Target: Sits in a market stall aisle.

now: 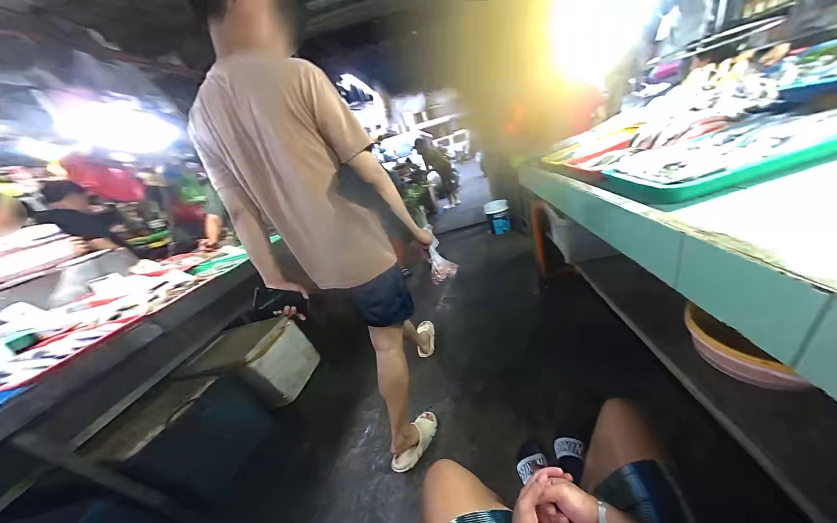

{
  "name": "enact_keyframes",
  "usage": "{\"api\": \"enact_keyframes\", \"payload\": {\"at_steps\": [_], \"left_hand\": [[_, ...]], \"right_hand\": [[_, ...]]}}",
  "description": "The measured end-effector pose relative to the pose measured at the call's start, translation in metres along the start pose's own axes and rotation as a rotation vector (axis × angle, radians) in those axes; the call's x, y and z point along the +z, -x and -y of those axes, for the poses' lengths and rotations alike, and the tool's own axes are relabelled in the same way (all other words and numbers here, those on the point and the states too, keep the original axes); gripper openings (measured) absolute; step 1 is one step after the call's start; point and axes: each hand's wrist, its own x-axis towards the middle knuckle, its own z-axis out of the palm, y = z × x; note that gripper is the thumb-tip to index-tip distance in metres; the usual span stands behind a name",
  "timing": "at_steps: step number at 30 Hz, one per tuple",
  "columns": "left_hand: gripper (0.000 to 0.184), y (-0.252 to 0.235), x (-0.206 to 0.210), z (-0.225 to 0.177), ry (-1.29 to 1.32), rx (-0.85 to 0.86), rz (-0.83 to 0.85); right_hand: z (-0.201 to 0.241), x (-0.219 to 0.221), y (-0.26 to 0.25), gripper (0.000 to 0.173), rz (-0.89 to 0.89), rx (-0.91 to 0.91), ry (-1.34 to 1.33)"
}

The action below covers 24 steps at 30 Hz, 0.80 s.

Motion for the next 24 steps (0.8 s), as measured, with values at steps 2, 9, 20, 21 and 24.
{"api": "enact_keyframes", "payload": {"at_steps": [2, 9, 20, 21, 24], "left_hand": [[0.057, -0.002, 0.011, -0.008, -0.017, -0.15, -0.195], [0.054, -0.026, -0.023, 0.014, 0.098, -0.233, -0.135], [0.05, -0.028, -0.026, 0.019, 0.109, -0.25, -0.175], [0.05, -0.028, -0.026, 0.019, 0.112, -0.248, -0.175], [0.049, -0.026, -0.024, 0.015, 0.106, -0.246, -0.175]], "right_hand": [[0.009, 0.026, -0.007, 0.031, -0.357, 0.269, 0.158], [-0.101, -0.045, -0.103, 0.029, -0.175, 0.125, -0.071], [-0.106, -0.048, -0.106, 0.032, -0.161, 0.114, -0.094], [-0.106, -0.048, -0.106, 0.032, -0.154, 0.117, -0.09], [-0.093, -0.038, -0.097, 0.033, -0.189, 0.148, -0.049]]}}
